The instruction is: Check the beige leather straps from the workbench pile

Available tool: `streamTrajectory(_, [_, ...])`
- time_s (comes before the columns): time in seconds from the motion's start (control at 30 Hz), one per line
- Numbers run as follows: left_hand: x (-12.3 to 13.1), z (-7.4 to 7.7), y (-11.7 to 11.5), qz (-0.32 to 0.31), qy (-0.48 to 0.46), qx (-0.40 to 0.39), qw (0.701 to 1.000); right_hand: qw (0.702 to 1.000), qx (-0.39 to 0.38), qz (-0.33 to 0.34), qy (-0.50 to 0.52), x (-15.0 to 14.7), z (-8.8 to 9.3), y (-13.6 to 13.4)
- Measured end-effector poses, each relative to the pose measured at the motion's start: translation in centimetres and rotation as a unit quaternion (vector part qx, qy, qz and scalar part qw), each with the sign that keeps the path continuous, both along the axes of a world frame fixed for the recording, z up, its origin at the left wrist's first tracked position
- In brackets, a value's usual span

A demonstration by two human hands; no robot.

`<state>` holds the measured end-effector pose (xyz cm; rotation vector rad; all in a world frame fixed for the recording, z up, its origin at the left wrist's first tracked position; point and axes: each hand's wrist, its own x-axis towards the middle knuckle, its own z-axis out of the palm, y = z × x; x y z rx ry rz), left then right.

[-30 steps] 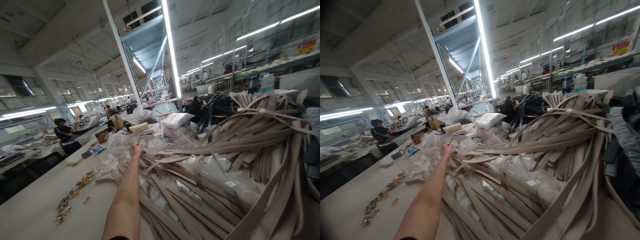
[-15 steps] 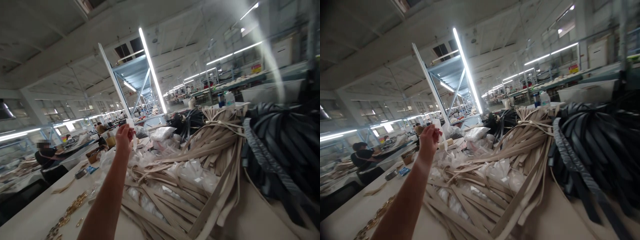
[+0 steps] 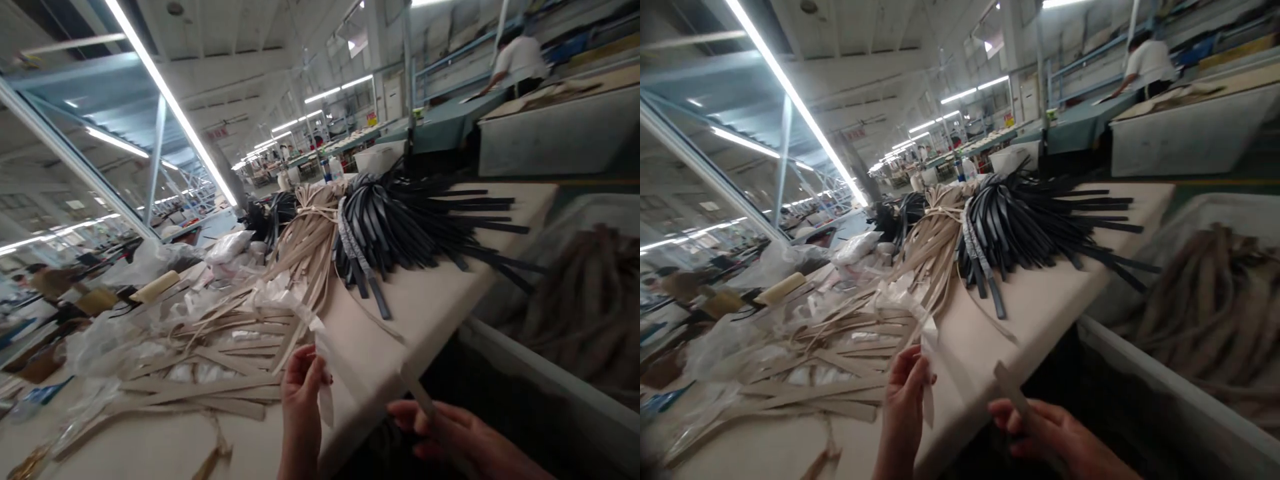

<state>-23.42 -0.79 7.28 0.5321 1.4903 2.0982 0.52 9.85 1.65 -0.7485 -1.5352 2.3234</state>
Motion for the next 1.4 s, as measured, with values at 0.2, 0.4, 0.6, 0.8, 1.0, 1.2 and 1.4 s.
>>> streamTrajectory(0.2, [3.4, -2.9, -2.0, -0.036, 0.015, -0.055, 0.998, 0.984, -0.018, 0.071, 0.164, -6.6, 3.8, -1.5])
streamTrajectory(0.4, [4.6, -4.4, -4.1, -0.083, -0.026, -0.091, 0.992, 0.975, 0.202, 0.005, 0.090, -10.1, 4.4, -0.4])
streamTrajectory(0.6, [5.2, -3.9, -4.9, -0.198, -0.088, -0.167, 0.962, 0.929, 0.349, 0.028, 0.119, -10.5, 6.6, 0.5])
streamTrajectory(0.8, [5.2, -4.3, -4.8, -0.252, -0.053, -0.213, 0.943, 0.896, 0.422, 0.052, 0.132, -10.6, 6.7, 0.5])
streamTrajectory(1.0, [5.8, -3.8, -4.2, -0.236, -0.073, -0.210, 0.946, 0.897, 0.421, 0.026, 0.136, -10.9, 6.2, 1.0])
streamTrajectory(1.2, [5.9, -3.2, -2.8, -0.124, -0.284, -0.107, 0.945, 0.944, 0.325, -0.021, 0.059, -5.6, 6.3, 0.5])
streamTrajectory(1.4, [6.2, -1.5, -0.6, 0.010, -0.404, -0.102, 0.909, 0.895, 0.439, 0.037, -0.069, 1.8, 4.9, -2.7])
